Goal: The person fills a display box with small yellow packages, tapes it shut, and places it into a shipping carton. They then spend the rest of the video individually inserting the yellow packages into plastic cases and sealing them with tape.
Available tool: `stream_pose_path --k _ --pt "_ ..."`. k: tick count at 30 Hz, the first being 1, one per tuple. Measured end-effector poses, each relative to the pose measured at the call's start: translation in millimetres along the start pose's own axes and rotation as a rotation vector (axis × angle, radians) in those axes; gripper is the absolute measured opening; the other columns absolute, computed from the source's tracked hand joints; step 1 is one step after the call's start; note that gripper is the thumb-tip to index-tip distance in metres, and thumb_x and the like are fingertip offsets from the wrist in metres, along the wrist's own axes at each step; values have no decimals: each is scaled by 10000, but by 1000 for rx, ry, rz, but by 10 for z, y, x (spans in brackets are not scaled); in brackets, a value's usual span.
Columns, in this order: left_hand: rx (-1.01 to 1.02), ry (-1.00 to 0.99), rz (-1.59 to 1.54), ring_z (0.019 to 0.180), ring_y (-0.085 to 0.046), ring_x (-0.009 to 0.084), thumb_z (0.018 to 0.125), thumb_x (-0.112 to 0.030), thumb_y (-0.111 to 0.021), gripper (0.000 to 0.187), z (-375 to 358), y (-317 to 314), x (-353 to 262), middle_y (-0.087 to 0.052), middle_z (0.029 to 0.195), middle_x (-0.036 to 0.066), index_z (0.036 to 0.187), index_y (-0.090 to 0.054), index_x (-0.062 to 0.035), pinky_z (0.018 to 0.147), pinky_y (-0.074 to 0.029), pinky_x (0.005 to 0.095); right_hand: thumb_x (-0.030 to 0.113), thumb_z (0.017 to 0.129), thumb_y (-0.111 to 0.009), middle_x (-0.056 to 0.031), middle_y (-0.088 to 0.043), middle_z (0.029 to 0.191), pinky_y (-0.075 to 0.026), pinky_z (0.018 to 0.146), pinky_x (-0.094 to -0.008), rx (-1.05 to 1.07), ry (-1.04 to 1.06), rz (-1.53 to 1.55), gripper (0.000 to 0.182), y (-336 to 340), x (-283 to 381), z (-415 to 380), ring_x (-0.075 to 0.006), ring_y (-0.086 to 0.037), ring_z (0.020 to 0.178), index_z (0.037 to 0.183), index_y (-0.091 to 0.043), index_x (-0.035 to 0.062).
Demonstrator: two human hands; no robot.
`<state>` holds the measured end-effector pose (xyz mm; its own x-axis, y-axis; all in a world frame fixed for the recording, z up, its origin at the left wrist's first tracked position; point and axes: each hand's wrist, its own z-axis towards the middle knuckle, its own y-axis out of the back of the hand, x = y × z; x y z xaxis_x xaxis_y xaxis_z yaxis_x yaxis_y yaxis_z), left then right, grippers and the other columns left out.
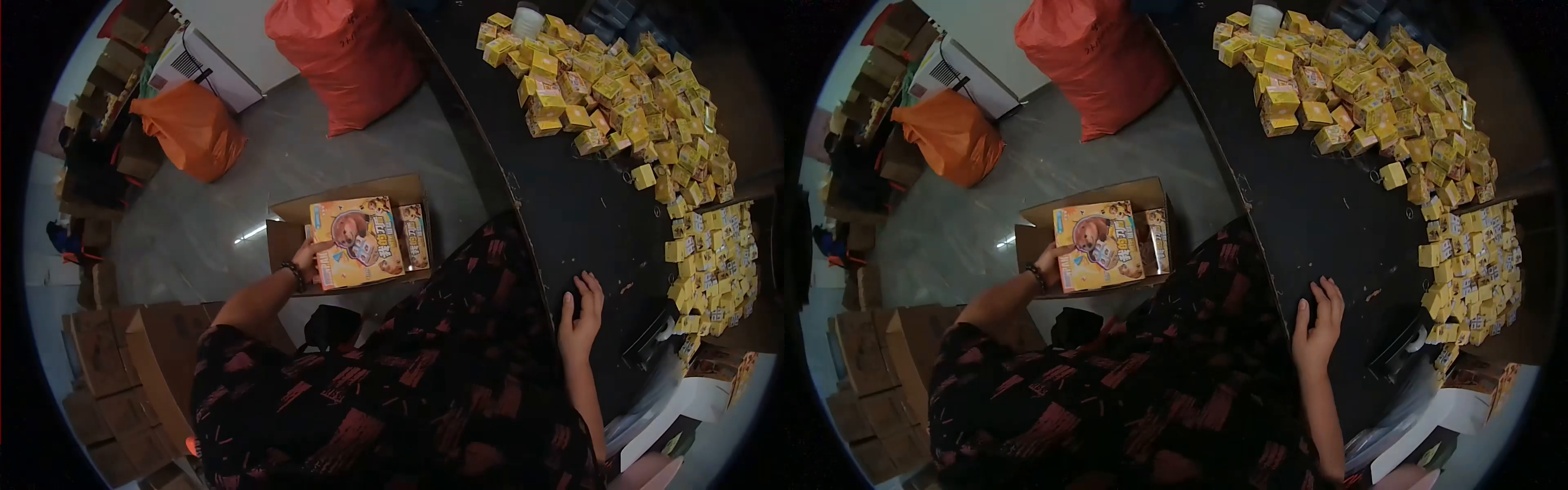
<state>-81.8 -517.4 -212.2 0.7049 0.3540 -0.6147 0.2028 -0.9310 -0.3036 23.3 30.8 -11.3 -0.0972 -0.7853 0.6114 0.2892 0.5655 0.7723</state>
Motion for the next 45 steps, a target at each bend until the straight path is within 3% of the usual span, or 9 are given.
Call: stream_pose_path --k 8,13,14,21,23,27,30,34,45 --pt "-65 495 389 1109 -572 312 813 -452 -700 675 1746 241 1039 -599 1190 166 1271 -489 -3 911 -481 399 68 883 -583 -202 -496 1268 -354 1042 -439 1 77 -187 277 -52 70 41 -374 -439 1244 1135 -563 -45" --pt "182 123 1990 1227 -467 414 734 -511 -718 924 1084 -547 514 -496 1319 237 1455 -320 -91 1002 -395 448 79 842 -622 -214 -498 1236 -370 1026 -458 -14 97 -201 298 -67 102 62 -394 -451 1206 1108 -559 -39" --pt "-534 182 1703 1174 -496 412 735 -546 -712 867 1054 -567 448 -509 1280 243 1380 -417 -48 991 -390 464 82 830 -631 -215 -500 1227 -374 1024 -457 -33 104 -186 305 -47 105 65 -397 -455 1198 1102 -562 -35" --pt "-738 -783 1288 1133 -518 358 816 -499 -678 704 882 -1506 452 -519 1255 233 1279 -493 -2 981 -389 459 116 781 -705 -184 -451 1305 -352 1044 -504 -260 275 -239 427 381 59 -337 -389 -432 1230 1167 -550 18" --pt "-274 -1101 1008 1139 -513 320 910 -375 -622 536 970 -1776 461 -533 1229 216 1245 -499 25 982 -390 436 135 757 -738 -210 -398 1345 -319 1062 -498 -539 113 -442 543 701 -67 -594 -392 -377 1280 1229 -496 21" --pt "256 -971 572 1105 -511 238 929 -177 -612 391 413 -2836 486 -537 1176 137 1233 -473 25 972 -385 335 185 732 -778 -295 -301 1400 -280 1080 -494 -786 -399 -370 894 904 -609 -777 -456 -320 1290 1416 -245 -31" --pt "350 -1083 929 1113 -508 232 924 -149 -604 376 -211 -3383 327 -542 1173 125 1233 -470 18 981 -379 325 184 744 -771 -343 -467 1274 -417 993 -432 -688 -691 175 990 928 -802 -824 -444 -484 1197 1478 -125 33" --pt "501 -934 865 1108 -513 249 908 -127 -609 354 -664 -3626 358 -557 1143 139 1213 -492 10 976 -377 325 146 737 -775 -271 -614 1096 -505 830 -393 -893 -594 -95 934 1112 -1090 -872 -390 -641 949 1450 -183 30" --pt "530 -1225 1560 1062 -505 349 840 -198 -627 307 -915 -3629 483 -559 1097 137 1099 -553 -52 921 -360 439 213 777 -759 -296 -366 1397 -335 1077 -423 -736 -568 -611 838 1995 -1113 -2266 -430 -395 1287 1422 -276 -17"
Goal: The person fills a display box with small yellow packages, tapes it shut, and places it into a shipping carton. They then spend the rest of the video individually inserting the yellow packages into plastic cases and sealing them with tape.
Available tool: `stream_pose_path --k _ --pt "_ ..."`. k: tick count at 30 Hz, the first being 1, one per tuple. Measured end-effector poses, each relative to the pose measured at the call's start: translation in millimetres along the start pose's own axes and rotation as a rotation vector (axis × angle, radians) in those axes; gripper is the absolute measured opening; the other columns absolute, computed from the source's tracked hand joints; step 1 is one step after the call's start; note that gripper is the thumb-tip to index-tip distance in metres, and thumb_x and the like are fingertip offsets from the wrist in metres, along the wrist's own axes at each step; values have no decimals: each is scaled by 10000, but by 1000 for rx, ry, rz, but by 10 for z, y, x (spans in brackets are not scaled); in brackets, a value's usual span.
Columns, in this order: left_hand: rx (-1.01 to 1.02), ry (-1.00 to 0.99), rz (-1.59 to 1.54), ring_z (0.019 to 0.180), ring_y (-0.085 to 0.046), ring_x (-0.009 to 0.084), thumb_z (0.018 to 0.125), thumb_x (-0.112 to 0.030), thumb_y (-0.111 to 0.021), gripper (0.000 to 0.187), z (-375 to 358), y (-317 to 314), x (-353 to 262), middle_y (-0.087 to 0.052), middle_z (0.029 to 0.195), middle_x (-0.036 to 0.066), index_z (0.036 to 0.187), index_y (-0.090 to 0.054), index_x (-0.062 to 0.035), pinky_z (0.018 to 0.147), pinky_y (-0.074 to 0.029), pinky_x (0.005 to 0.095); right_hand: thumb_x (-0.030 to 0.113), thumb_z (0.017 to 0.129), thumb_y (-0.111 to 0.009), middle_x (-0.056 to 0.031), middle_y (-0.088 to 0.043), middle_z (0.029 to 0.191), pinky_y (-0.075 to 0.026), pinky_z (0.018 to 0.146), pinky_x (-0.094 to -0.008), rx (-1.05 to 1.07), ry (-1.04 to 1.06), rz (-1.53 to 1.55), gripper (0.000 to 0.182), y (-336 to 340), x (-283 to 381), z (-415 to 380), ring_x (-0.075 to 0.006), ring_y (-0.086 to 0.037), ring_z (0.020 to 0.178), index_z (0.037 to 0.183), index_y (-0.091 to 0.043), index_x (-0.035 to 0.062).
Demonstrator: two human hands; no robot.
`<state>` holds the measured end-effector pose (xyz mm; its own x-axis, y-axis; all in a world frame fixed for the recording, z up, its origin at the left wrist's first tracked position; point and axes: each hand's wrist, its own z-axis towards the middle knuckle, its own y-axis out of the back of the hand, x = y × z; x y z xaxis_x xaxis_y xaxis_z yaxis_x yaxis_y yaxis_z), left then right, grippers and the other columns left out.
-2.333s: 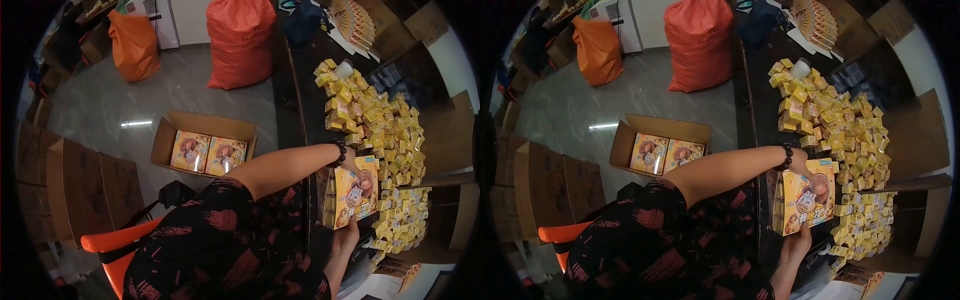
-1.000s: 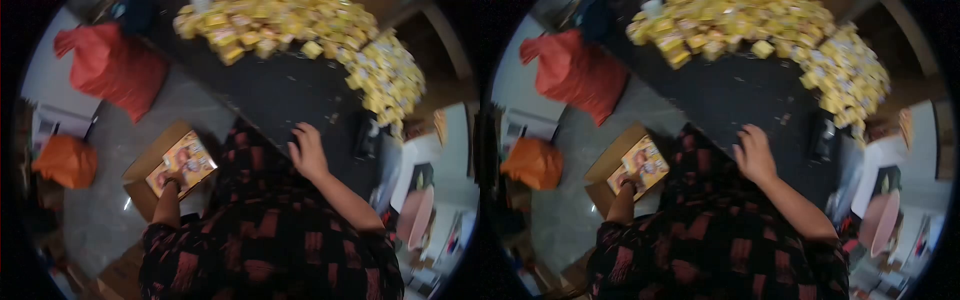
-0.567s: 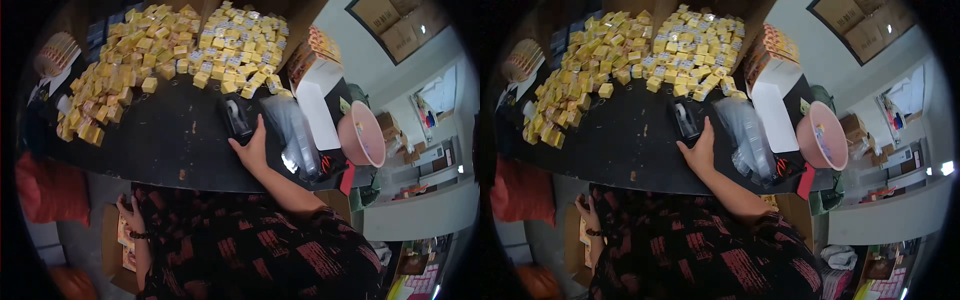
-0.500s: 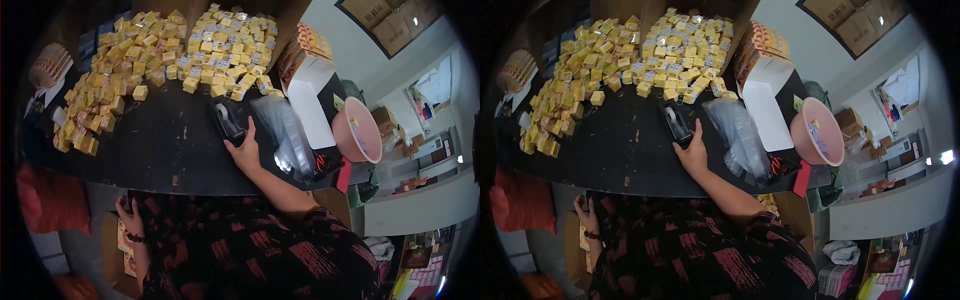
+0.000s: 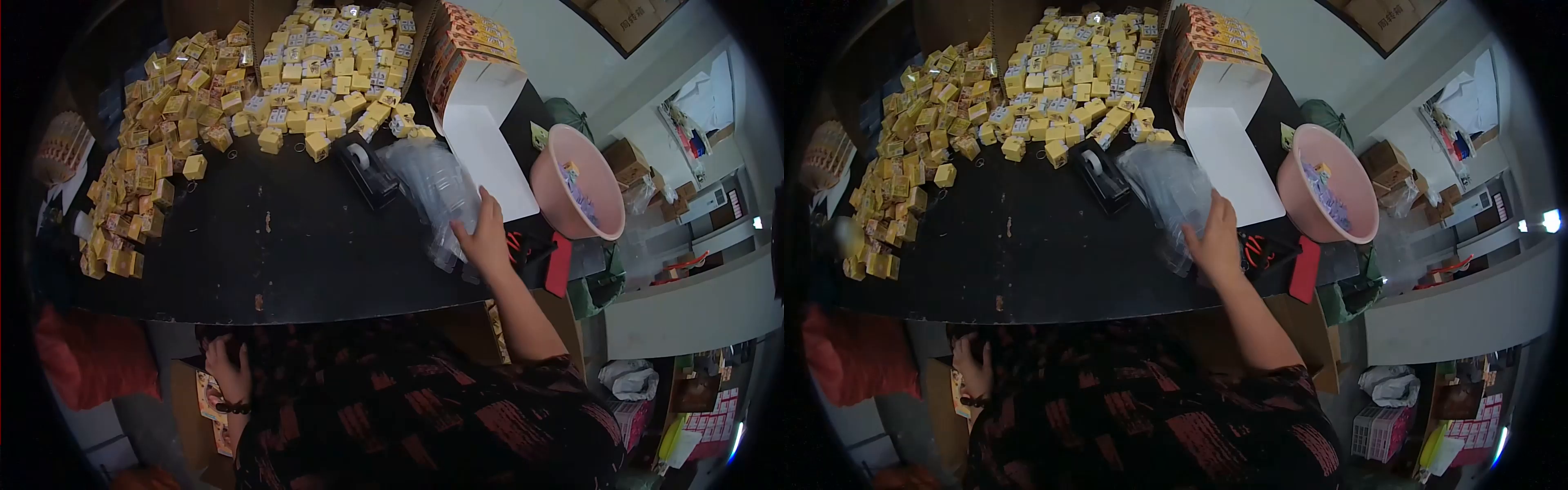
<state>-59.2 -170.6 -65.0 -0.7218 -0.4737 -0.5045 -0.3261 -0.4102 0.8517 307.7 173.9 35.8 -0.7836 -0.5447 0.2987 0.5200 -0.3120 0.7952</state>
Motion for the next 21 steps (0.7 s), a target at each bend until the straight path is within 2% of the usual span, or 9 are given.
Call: stream_pose_path --k 2,5,9,11,14,19,21 --pt "10 -24 52 1077 -501 343 839 -201 -630 316 -22 -39 -57 -554 1109 133 1109 -552 -57 934 -345 441 320 712 -808 -301 -365 1390 -344 1069 -433 478 -411 -10 981 266 -233 -142 -422 -403 1279 1441 -244 -17" --pt "40 -43 88 1104 -491 331 835 -199 -637 329 -8 -57 -182 -547 1123 128 1124 -555 -66 957 -317 442 364 675 -825 -311 -392 1332 -384 1021 -478 597 -448 -28 1025 195 -431 -316 -437 -415 1237 1440 -249 -4" --pt "82 -70 25 1114 -489 319 823 -182 -652 334 -46 -20 -271 -546 1114 125 1126 -564 -74 961 -306 438 424 647 -834 -319 -395 1321 -388 1013 -485 535 -386 -82 1053 89 -464 -215 -447 -437 1202 1432 -270 5" --pt "82 -67 31 1110 -491 319 819 -179 -656 332 -112 -4 -293 -548 1112 126 1122 -567 -73 962 -305 433 500 637 -818 -303 -430 1307 -390 1003 -494 511 -422 -88 1050 75 -440 -179 -452 -453 1182 1401 -315 -17" --pt "104 -58 22 1099 -496 320 815 -175 -661 330 -104 33 -305 -551 1105 128 1116 -571 -72 965 -303 422 538 658 -787 -298 -475 1262 -400 989 -492 452 -446 -94 997 23 -357 -122 -455 -458 1165 1343 -380 -60" --pt "121 -82 -2 1085 -501 313 810 -172 -670 343 -67 6 -298 -555 1092 127 1124 -570 -75 969 -299 416 533 697 -760 -300 -501 1218 -426 955 -482 399 -441 -103 939 -90 -216 -70 -462 -465 1135 1287 -420 -113" --pt "115 -117 9 1038 -531 298 811 -163 -671 290 -86 52 -430 -568 1062 118 1078 -599 -74 953 -316 407 517 706 -760 -305 -496 1216 -434 944 -480 378 -423 -100 923 -82 -142 -98 -463 -461 1136 1281 -424 -122"
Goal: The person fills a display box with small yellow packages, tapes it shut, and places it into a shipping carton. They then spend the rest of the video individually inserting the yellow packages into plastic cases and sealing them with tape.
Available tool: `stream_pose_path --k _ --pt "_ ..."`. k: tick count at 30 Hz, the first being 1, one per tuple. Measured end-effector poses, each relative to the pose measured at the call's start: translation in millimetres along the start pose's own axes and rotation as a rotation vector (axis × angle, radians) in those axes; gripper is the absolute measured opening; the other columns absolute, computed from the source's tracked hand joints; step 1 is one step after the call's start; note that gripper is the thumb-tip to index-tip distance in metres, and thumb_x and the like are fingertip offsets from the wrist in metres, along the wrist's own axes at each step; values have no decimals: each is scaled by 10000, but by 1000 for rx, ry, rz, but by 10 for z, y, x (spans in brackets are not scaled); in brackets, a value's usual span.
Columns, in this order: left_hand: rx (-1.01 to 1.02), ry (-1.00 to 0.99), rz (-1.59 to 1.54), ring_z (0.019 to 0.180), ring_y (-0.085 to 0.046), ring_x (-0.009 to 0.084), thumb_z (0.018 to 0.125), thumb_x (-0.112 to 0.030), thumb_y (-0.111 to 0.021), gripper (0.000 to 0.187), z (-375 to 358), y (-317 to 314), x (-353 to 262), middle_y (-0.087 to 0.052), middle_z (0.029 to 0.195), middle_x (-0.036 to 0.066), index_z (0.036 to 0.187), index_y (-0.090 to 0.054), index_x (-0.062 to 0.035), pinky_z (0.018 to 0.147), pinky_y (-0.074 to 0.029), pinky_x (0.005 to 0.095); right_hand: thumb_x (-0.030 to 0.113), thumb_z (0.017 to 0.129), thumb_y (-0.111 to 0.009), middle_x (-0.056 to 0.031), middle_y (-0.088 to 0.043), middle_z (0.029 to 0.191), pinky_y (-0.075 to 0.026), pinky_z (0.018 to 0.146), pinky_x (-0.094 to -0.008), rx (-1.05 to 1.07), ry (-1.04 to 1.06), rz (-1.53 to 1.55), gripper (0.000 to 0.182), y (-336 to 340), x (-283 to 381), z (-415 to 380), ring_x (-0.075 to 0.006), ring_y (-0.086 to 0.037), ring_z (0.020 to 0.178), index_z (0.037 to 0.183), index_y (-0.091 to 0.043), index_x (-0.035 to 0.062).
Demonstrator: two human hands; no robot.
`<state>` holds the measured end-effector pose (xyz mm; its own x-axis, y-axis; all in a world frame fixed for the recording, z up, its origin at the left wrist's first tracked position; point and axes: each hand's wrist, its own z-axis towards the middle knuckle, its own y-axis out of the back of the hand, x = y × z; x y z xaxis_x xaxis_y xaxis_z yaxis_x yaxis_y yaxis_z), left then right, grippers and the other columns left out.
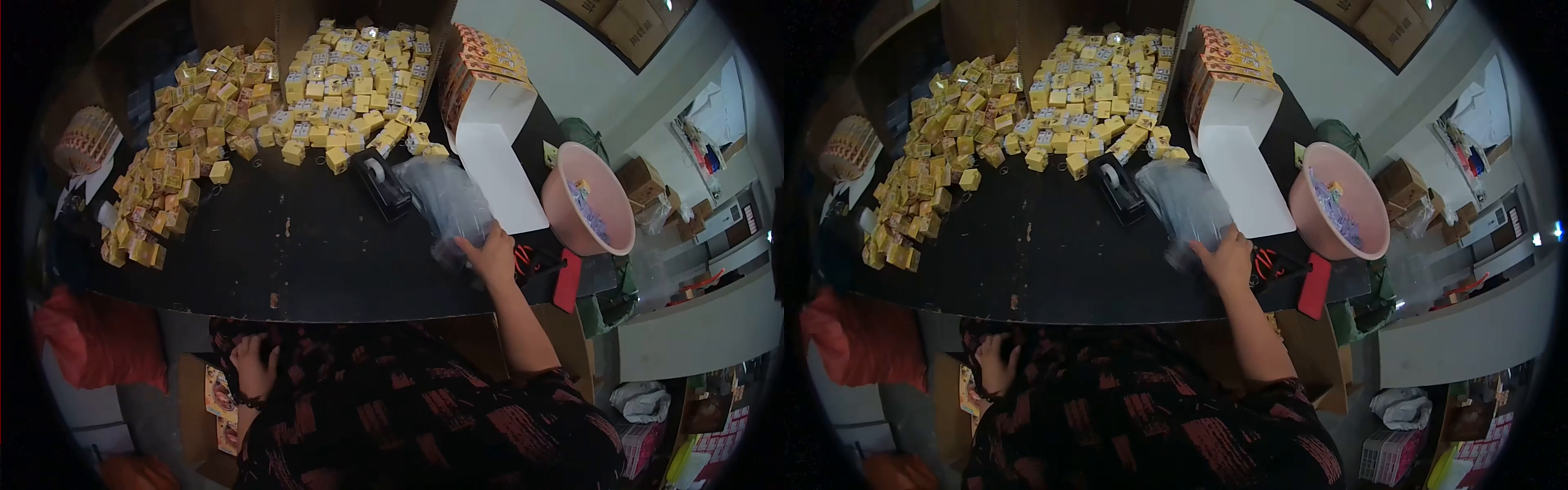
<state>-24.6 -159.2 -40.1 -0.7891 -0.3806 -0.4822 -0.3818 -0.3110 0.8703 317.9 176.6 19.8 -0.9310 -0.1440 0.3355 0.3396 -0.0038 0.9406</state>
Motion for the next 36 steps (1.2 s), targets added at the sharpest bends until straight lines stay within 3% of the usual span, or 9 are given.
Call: stream_pose_path --k 3,5,8,12,19,24,30,33,36 --pt "58 -67 -99 994 -560 290 813 -125 -677 267 72 219 -180 -584 1034 110 1067 -630 -54 916 -381 389 438 694 -789 -302 -486 1229 -414 966 -461 -288 134 -18 915 -20 147 -118 -444 -462 1145 1317 -395 -102" --pt "49 -98 -318 975 -569 292 816 -108 -678 269 205 427 -489 -591 1022 110 1075 -638 -43 895 -411 373 357 664 -819 -258 -454 1237 -371 1018 -471 -441 446 29 955 189 503 -260 -421 -441 1145 1360 -344 -90" --pt "21 -403 -511 1010 -552 304 827 -81 -682 353 443 687 -970 -576 1075 131 1164 -607 -10 868 -464 337 317 643 -831 -224 -411 1266 -315 1055 -519 -151 826 146 1001 238 1311 -723 -403 -420 1168 1396 -299 -73" --pt "-214 -240 -260 1060 -517 310 836 -105 -681 385 593 573 -1094 -532 1141 156 1188 -576 14 884 -459 350 300 694 -785 -212 -402 1264 -298 1040 -578 -50 1074 227 908 9 1897 -984 -369 -422 1163 1378 -333 -90" --pt "-334 81 -507 1109 -483 314 827 -136 -701 484 535 403 -742 -456 1211 167 1246 -512 16 920 -444 375 281 684 -786 -197 -419 1276 -225 1070 -597 -21 1240 147 880 -331 2262 -1036 -343 -428 1195 1371 -360 -68" --pt "-283 307 -722 895 -587 194 816 -133 -726 364 527 443 -595 -572 959 103 1125 -585 -3 797 -482 297 275 693 -773 -184 -434 1271 -223 1074 -589 15 1252 108 840 -424 2383 -1054 -322 -436 1200 1360 -387 -62" --pt "-132 261 -793 788 -587 112 832 -91 -706 112 444 409 -464 -600 866 50 914 -668 -24 678 -463 244 316 662 -792 -171 -431 1278 -187 1082 -617 127 1351 95 882 -595 2355 -1049 -308 -436 1201 1358 -393 -50" --pt "-144 287 -880 797 -583 109 838 -68 -691 103 381 489 -451 -620 883 61 922 -663 -16 679 -461 243 342 687 -784 -162 -448 1274 -175 1078 -634 94 1429 107 866 -577 2401 -1084 -307 -441 1203 1358 -397 -44" --pt "-52 357 -722 861 -609 151 843 -62 -677 101 293 662 -464 -653 956 75 936 -658 -29 754 -476 268 370 745 -760 -175 -478 1276 -203 1101 -576 336 1344 169 846 -287 2532 -1120 -323 -474 1178 1371 -379 -52"
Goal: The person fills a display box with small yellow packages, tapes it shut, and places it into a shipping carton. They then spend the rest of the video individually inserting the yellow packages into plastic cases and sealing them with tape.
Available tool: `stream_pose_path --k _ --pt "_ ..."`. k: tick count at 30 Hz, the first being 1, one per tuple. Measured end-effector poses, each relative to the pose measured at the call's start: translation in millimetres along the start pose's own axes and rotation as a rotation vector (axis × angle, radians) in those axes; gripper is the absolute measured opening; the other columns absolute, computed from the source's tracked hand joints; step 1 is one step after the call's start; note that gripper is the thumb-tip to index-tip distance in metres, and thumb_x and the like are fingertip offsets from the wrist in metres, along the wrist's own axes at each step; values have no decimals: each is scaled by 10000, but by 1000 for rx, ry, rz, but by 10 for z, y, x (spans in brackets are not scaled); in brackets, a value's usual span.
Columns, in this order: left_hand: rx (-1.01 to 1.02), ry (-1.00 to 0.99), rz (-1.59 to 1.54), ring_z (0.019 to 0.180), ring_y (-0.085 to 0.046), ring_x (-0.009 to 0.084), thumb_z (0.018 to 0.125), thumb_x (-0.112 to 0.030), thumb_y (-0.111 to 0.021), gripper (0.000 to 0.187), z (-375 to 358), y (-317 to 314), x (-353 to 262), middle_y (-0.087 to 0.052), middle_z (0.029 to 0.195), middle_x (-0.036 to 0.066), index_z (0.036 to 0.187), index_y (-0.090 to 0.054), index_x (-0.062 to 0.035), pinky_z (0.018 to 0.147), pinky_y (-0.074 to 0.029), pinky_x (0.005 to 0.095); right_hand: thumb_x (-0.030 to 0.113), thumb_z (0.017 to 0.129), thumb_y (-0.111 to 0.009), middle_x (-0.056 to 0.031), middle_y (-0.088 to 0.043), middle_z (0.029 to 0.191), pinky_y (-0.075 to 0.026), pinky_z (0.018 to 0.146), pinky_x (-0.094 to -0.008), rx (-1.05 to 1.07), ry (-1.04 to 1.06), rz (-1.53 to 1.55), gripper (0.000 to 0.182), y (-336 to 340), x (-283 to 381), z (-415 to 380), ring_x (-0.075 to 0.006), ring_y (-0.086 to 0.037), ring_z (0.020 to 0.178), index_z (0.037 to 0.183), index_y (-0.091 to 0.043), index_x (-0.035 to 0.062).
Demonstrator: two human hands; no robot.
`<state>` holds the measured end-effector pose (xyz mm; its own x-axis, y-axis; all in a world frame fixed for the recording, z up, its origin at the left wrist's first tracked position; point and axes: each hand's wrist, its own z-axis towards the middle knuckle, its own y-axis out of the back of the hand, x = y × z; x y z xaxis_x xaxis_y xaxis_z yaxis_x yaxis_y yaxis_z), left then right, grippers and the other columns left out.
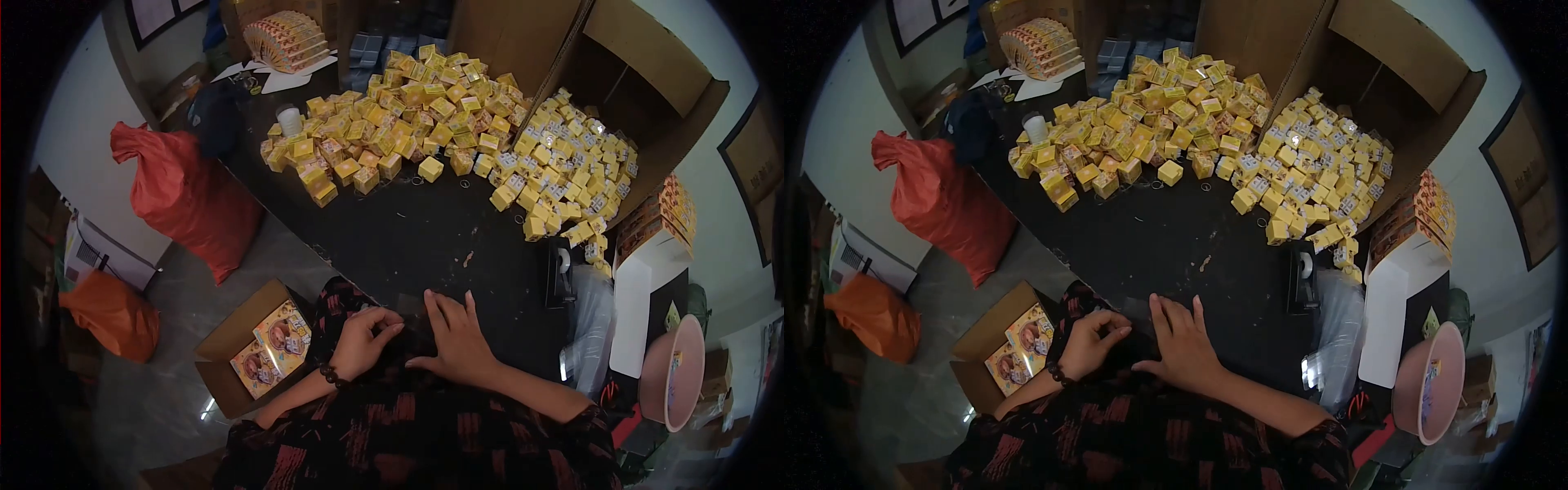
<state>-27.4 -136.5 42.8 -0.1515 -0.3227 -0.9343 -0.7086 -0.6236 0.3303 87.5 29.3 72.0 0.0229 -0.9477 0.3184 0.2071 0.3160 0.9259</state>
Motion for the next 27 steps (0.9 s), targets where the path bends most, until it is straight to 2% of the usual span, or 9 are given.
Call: stream_pose_path --k 1,3,5,6,8,12,15,24,27 --pt "-6 2 0 861 -609 151 843 -62 -677 101 -22 28 33 -653 956 75 936 -658 -29 754 -476 268 387 773 -742 -180 -482 1288 -227 1110 -521 167 -77 138 853 94 -27 41 -311 -485 1180 1387 -352 -57" --pt "35 -415 163 949 -622 205 853 -63 -658 90 -70 78 103 -667 1040 81 941 -651 -43 830 -476 312 404 800 -724 -185 -486 1300 -250 1119 -466 333 -151 276 860 239 -188 214 -299 -496 1181 1403 -324 -61" --pt "103 -425 99 980 -620 223 857 -64 -652 75 -117 116 71 -666 1065 78 930 -646 -46 856 -469 332 374 813 -721 -165 -520 1290 -305 1092 -357 1146 -304 870 858 325 -415 432 -252 -520 1170 1426 -294 -48" --pt "173 -433 31 1011 -618 241 861 -65 -646 60 -144 134 53 -664 1089 76 919 -641 -50 882 -463 351 374 813 -721 -165 -520 1290 -305 1092 -357 1148 -299 870 858 236 -436 351 -252 -520 1170 1426 -294 -48" --pt "216 -475 24 1016 -616 237 858 -63 -648 53 -146 167 25 -661 1092 73 908 -636 -47 888 -461 354 273 834 -705 -117 -568 1241 -376 1011 -316 1015 -306 1510 754 -6 -439 120 -200 -541 1126 1420 -333 -24" --pt "417 -535 -3 1037 -609 236 846 -65 -660 53 -137 284 -32 -651 1110 68 871 -621 -40 908 -459 362 156 836 -690 -87 -596 1192 -435 925 -288 1040 -373 1650 614 -112 -448 151 -158 -555 1091 1362 -421 -11" --pt "387 -649 -26 1034 -608 227 826 -103 -700 122 -128 286 -33 -648 1097 60 912 -639 -44 896 -463 356 156 836 -709 -63 -588 1162 -443 884 -284 1260 -292 1355 582 -43 -401 332 -131 -549 1052 1331 -445 2" --pt "247 -607 168 973 -636 205 784 -183 -761 208 -165 294 439 -652 1099 53 937 -690 -60 853 -487 326 220 791 -773 -145 -630 1104 -472 898 -329 1039 -229 851 667 -65 -365 729 -195 -604 1042 1327 -448 -10" --pt "429 -325 -105 995 -642 176 835 -151 -720 155 -179 281 585 -647 1139 78 945 -685 -48 834 -503 281 262 823 -731 -196 -533 1235 -449 938 -387 493 16 699 678 -293 -518 1145 -298 -544 1137 1360 -411 -1"
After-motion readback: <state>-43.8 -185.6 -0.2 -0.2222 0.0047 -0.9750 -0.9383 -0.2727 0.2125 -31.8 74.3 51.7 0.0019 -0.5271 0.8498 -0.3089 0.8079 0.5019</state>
